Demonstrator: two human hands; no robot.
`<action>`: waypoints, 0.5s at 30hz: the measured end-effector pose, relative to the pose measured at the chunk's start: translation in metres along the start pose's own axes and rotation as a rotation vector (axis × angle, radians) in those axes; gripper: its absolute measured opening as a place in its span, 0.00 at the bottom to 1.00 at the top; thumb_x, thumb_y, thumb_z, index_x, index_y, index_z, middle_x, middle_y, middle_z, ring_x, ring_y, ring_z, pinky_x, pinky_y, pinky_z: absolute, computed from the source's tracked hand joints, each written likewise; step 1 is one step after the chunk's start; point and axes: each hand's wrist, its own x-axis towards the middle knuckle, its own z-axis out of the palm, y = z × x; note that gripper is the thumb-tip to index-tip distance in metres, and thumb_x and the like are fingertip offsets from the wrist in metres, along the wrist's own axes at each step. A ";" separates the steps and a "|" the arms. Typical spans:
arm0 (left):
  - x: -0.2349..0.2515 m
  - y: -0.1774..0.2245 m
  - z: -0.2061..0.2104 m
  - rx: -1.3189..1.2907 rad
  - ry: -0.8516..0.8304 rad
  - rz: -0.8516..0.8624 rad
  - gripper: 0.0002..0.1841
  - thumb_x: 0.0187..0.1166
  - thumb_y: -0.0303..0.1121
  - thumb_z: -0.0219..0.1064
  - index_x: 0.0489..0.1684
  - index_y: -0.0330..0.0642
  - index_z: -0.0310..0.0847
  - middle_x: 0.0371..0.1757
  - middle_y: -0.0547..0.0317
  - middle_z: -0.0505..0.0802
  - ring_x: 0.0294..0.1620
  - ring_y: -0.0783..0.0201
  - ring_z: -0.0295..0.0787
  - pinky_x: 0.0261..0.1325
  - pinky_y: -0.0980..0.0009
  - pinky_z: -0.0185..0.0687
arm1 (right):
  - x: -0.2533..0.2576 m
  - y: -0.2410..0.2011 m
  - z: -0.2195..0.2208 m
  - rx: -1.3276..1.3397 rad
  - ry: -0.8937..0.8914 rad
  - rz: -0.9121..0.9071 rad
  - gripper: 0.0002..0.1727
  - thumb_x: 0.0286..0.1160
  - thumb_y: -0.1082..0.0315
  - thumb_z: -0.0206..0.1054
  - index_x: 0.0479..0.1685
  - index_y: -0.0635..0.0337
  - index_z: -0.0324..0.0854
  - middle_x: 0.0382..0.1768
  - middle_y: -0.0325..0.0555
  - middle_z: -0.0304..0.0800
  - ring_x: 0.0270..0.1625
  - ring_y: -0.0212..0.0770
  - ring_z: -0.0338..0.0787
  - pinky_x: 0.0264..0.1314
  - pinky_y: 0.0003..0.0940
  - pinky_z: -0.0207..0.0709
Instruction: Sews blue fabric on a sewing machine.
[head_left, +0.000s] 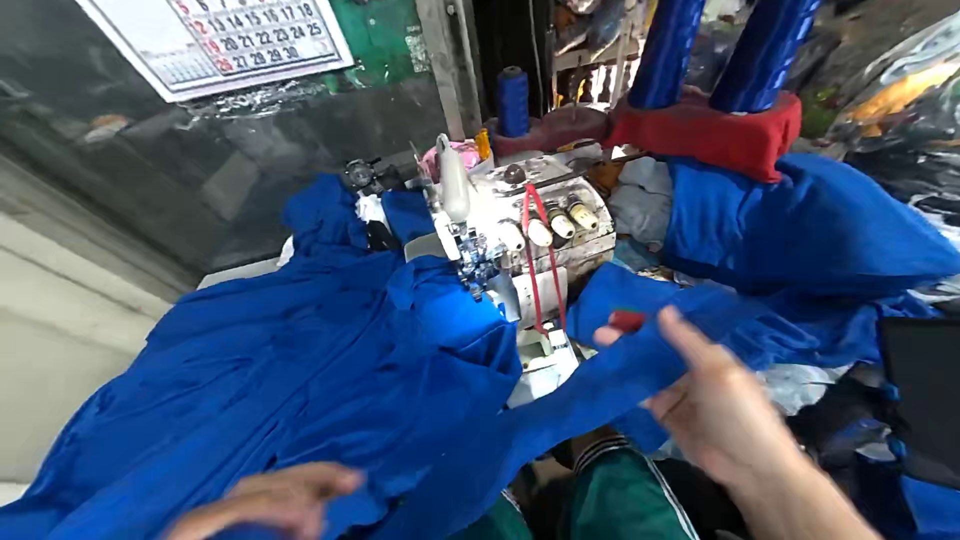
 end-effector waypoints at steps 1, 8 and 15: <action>-0.005 -0.011 0.007 -0.040 -0.059 -0.034 0.15 0.92 0.40 0.51 0.57 0.46 0.83 0.47 0.54 0.93 0.51 0.50 0.93 0.61 0.48 0.89 | -0.002 0.021 0.005 -0.021 -0.040 -0.015 0.20 0.93 0.57 0.53 0.70 0.59 0.80 0.58 0.56 0.94 0.53 0.54 0.96 0.52 0.51 0.92; -0.024 -0.025 0.043 -0.122 -0.176 -0.247 0.06 0.77 0.27 0.74 0.47 0.37 0.87 0.40 0.51 0.95 0.35 0.58 0.95 0.39 0.61 0.95 | -0.026 0.062 0.036 -0.089 -0.326 -0.067 0.30 0.99 0.57 0.36 0.59 0.76 0.78 0.48 0.66 0.95 0.51 0.61 0.97 0.60 0.55 0.92; -0.002 -0.050 0.102 -0.187 -0.239 -0.165 0.08 0.78 0.23 0.70 0.50 0.29 0.88 0.46 0.49 0.95 0.45 0.60 0.94 0.51 0.63 0.94 | -0.023 0.098 0.036 -0.210 -0.319 -0.279 0.13 0.88 0.69 0.61 0.50 0.70 0.88 0.43 0.54 0.96 0.44 0.45 0.97 0.51 0.39 0.93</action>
